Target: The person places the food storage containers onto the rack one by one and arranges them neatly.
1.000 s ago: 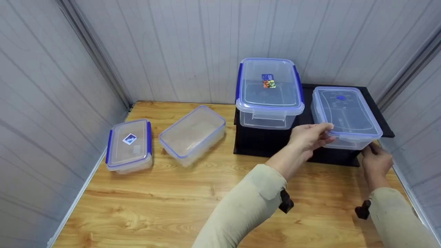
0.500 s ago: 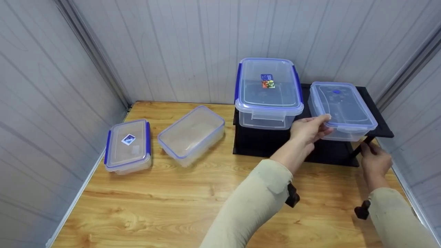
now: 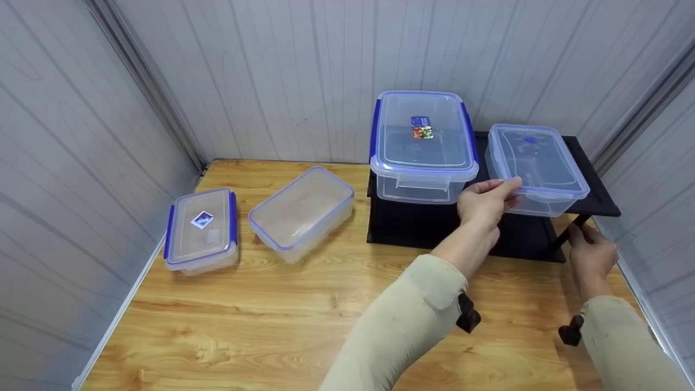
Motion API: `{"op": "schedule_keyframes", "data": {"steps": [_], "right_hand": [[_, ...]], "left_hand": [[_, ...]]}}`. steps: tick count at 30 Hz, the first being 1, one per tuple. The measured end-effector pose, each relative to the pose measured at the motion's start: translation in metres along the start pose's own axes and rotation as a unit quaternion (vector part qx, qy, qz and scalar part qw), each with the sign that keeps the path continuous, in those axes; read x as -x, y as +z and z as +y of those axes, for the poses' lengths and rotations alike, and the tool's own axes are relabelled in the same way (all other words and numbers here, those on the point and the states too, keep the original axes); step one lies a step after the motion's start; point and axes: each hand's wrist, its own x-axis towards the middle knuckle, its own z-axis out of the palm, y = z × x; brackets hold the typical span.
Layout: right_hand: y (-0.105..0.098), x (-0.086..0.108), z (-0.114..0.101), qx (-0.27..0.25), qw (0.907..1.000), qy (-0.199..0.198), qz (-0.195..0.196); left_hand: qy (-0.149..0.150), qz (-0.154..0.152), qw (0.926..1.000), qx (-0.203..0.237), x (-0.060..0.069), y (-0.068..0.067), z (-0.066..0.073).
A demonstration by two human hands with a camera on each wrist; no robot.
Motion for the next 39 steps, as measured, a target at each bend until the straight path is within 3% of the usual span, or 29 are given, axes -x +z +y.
{"op": "schedule_keyframes", "data": {"steps": [13,20,24,31,39], "right_hand": [[-0.003,0.0,-0.001,0.003,0.9999,0.001,-0.012],[-0.001,0.002,-0.002,-0.085,0.996,0.021,-0.016],[-0.002,0.002,-0.002,-0.058,0.9981,0.017,-0.014],[-0.002,-0.001,-0.001,-0.023,0.9994,0.019,-0.017],[-0.003,-0.002,0.0,-0.031,0.9993,0.019,-0.013]], "left_hand": [[0.018,0.033,0.9965,0.075,-0.003,0.016,-0.009],[0.021,0.033,0.9967,0.071,-0.006,0.019,-0.009],[0.02,0.029,0.9972,0.065,-0.007,0.02,-0.008],[0.008,0.011,0.9983,0.056,-0.007,0.015,-0.008],[-0.006,-0.061,0.9981,-0.001,0.003,-0.007,-0.003]]}}
